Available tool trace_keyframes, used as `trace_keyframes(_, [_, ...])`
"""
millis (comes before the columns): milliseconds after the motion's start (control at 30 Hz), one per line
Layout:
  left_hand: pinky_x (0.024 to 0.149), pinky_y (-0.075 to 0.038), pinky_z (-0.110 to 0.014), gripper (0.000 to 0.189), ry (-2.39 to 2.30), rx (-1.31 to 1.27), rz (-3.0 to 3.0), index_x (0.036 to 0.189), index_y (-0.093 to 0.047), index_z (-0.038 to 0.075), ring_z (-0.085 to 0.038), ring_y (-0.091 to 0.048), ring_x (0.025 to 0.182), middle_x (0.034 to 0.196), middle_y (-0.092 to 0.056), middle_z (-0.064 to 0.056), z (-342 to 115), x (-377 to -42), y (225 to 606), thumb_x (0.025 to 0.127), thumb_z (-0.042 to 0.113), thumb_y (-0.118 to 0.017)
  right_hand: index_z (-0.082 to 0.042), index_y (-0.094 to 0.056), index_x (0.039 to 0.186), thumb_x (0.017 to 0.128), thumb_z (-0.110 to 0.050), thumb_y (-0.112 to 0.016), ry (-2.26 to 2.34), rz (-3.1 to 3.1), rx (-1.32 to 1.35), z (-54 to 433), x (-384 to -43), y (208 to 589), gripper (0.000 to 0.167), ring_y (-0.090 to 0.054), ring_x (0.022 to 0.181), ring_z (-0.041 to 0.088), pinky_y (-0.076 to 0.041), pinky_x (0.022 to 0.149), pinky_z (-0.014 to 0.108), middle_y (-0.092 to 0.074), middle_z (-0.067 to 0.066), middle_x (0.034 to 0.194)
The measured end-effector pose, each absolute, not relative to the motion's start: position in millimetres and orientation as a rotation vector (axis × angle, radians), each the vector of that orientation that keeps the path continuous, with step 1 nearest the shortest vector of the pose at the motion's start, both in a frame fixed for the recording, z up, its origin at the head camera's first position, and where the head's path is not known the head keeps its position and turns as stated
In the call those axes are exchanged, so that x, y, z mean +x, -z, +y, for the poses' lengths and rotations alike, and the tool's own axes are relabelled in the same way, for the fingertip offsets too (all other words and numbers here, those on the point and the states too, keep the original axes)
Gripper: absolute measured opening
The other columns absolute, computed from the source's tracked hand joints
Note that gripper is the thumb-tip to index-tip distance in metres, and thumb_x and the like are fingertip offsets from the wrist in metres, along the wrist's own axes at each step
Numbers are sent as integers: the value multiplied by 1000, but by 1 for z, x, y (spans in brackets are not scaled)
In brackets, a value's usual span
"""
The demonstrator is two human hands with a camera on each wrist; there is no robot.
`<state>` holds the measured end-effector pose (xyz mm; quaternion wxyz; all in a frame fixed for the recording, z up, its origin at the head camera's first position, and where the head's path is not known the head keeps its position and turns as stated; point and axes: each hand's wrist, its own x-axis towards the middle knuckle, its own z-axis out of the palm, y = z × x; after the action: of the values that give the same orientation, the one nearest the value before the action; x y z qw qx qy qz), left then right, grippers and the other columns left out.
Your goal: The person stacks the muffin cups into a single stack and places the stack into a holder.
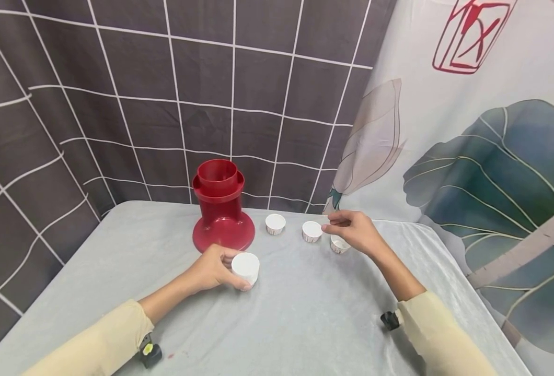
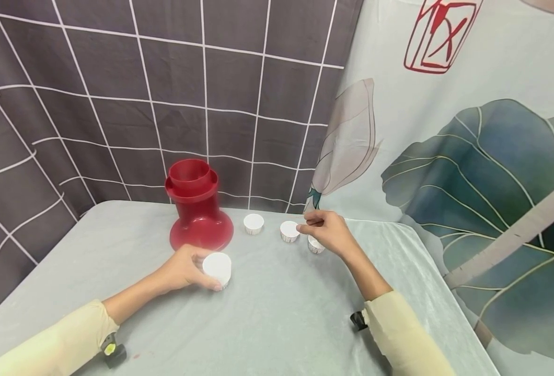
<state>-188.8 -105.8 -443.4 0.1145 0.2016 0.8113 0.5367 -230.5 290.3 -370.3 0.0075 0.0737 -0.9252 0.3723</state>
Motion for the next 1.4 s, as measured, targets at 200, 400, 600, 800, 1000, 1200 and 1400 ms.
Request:
trace_keyframes(200, [79, -63, -26, 59, -1569, 594, 2372, 130, -83, 2, -17, -80, 94, 102, -87, -7, -105, -189, 443, 78, 18, -104, 4, -73, 141, 99, -37, -85, -1106, -2954, 185, 301, -230, 371, 60, -77, 125, 40, -62, 105, 49, -79, 25, 136])
trace_keyframes(400, [78, -63, -26, 58, -1572, 604, 2373, 129, -83, 2, -15, -80, 92, 101, -87, -7, -106, -189, 443, 78, 18, -104, 4, -72, 143, 95, -40, -87, -1041, -3031, 108, 311, -233, 375, 67, -74, 129, 42, -61, 106, 51, -76, 27, 141])
trace_keyframes(600, [78, -63, -26, 57, -1570, 600, 2371, 128, -84, 2, -12, -80, 90, 100, -87, -6, -106, -190, 445, 77, 19, -104, 6, -71, 143, 90, -39, -92, -937, -3090, 100, 313, -234, 380, 72, -74, 131, 44, -60, 108, 56, -76, 28, 142])
trace_keyframes(800, [77, -63, -26, 56, -1568, 580, 2375, 126, -85, 4, -14, -79, 89, 98, -87, -3, -106, -190, 445, 76, 19, -105, 1, -74, 141, 77, -41, -101, -872, -3148, 136, 318, -239, 390, 81, -74, 128, 45, -60, 105, 55, -77, 28, 138])
trace_keyframes(1000, [76, -63, -26, 55, -1563, 585, 2376, 126, -85, 4, -15, -79, 89, 97, -87, -3, -106, -190, 445, 76, 19, -105, -3, -76, 137, 78, -41, -99, -839, -3121, 183, 324, -247, 402, 74, -75, 118, 41, -59, 98, 51, -79, 27, 133])
trace_keyframes(1200, [77, -63, -27, 57, -1556, 578, 2383, 128, -84, 4, -15, -79, 91, 99, -87, -4, -106, -190, 445, 77, 20, -105, 2, -75, 138, 87, -36, -95, -876, -3105, 100, 311, -234, 388, 67, -73, 125, 45, -59, 102, 55, -77, 30, 135])
trace_keyframes(1400, [78, -63, -27, 59, -1563, 578, 2379, 129, -83, 2, -13, -79, 91, 101, -87, -6, -107, -190, 446, 77, 19, -105, 1, -72, 146, 98, -40, -88, -971, -3033, 121, 310, -234, 387, 65, -77, 123, 41, -60, 89, 38, -78, 26, 138])
